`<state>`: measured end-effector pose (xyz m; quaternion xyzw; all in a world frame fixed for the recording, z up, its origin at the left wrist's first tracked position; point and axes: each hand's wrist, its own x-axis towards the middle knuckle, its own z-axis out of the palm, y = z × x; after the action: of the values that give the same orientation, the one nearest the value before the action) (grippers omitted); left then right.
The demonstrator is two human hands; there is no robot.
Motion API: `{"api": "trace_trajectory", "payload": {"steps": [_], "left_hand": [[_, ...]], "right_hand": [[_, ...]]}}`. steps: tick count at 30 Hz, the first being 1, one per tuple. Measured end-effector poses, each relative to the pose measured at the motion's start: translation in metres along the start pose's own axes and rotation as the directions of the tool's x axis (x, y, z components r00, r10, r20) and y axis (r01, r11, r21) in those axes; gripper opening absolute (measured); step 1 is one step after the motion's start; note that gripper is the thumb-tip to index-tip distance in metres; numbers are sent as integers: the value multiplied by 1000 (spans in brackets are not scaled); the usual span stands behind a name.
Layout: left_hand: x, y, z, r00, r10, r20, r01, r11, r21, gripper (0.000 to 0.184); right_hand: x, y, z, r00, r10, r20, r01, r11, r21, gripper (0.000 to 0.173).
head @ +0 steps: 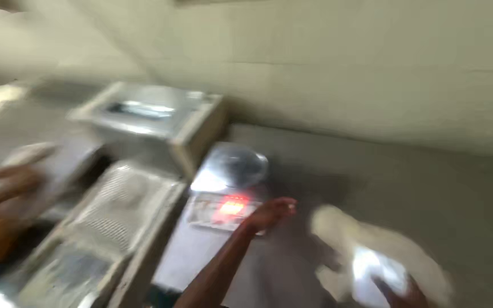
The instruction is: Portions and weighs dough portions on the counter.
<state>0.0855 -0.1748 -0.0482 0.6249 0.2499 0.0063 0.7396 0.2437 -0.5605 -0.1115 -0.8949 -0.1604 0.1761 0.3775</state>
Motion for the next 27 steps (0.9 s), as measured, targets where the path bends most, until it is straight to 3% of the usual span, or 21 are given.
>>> {"api": "trace_trajectory", "payload": {"steps": [3, 4, 6, 8, 9, 12, 14, 15, 16, 18, 19, 21, 23, 24, 26, 27], "left_hand": [[81, 14, 94, 987, -136, 81, 91, 907, 412, 79], [119, 1, 118, 982, -129, 140, 37, 852, 522, 86], [182, -39, 169, 952, -111, 285, -116, 730, 673, 86], [180, -48, 209, 911, -214, 352, -116, 687, 717, 79], [161, -56, 215, 910, -228, 347, -81, 721, 688, 74], [84, -110, 183, 961, -192, 198, 119, 937, 328, 59], [36, -131, 143, 961, -278, 4, 277, 960, 29, 56], [16, -134, 127, 951, -300, -69, 302, 953, 28, 55], [2, -132, 114, 947, -300, -114, 316, 934, 167, 58], [-8, -123, 102, 956, -225, -186, 292, 760, 580, 72], [-8, -120, 100, 962, -174, -211, 273, 662, 698, 81], [-1, -119, 94, 974, -116, -196, 226, 615, 755, 97], [3, -131, 101, 980, -120, -159, 194, 744, 639, 85], [1, -138, 111, 978, -124, -166, 195, 824, 532, 72], [-4, -143, 130, 957, -235, -169, 271, 934, 234, 51], [-7, -138, 132, 932, -324, -163, 337, 940, 57, 49]], "right_hand": [[44, -46, -71, 990, 29, -138, -55, 980, -189, 73], [58, -58, -91, 991, -8, -137, -30, 961, -275, 68], [80, -77, -118, 993, -57, -100, 12, 914, -406, 62], [96, -76, -109, 998, -29, -55, 1, 893, -451, 57], [98, -60, -81, 1000, 22, -12, -25, 902, -430, 54], [72, -23, 47, 976, 77, 203, 5, 928, -373, 64], [63, -37, 89, 926, 24, 377, 103, 944, -314, 62], [61, -46, 97, 899, 0, 437, 137, 949, -283, 61], [62, -55, 99, 887, -32, 460, 178, 944, -277, 58], [64, -72, 83, 909, -108, 402, 250, 914, -320, 46], [61, -78, 69, 935, -145, 323, 255, 908, -332, 41], [47, -82, 40, 979, -152, 135, 186, 937, -297, 42], [19, -74, 36, 997, 26, 73, -4, 957, -291, 54], [-1, -63, 54, 987, 135, 85, -104, 949, -298, 62], [-32, -56, 107, 974, 222, 52, -201, 943, -264, 66], [-34, -64, 118, 966, 251, 68, -230, 947, -224, 67]]}}
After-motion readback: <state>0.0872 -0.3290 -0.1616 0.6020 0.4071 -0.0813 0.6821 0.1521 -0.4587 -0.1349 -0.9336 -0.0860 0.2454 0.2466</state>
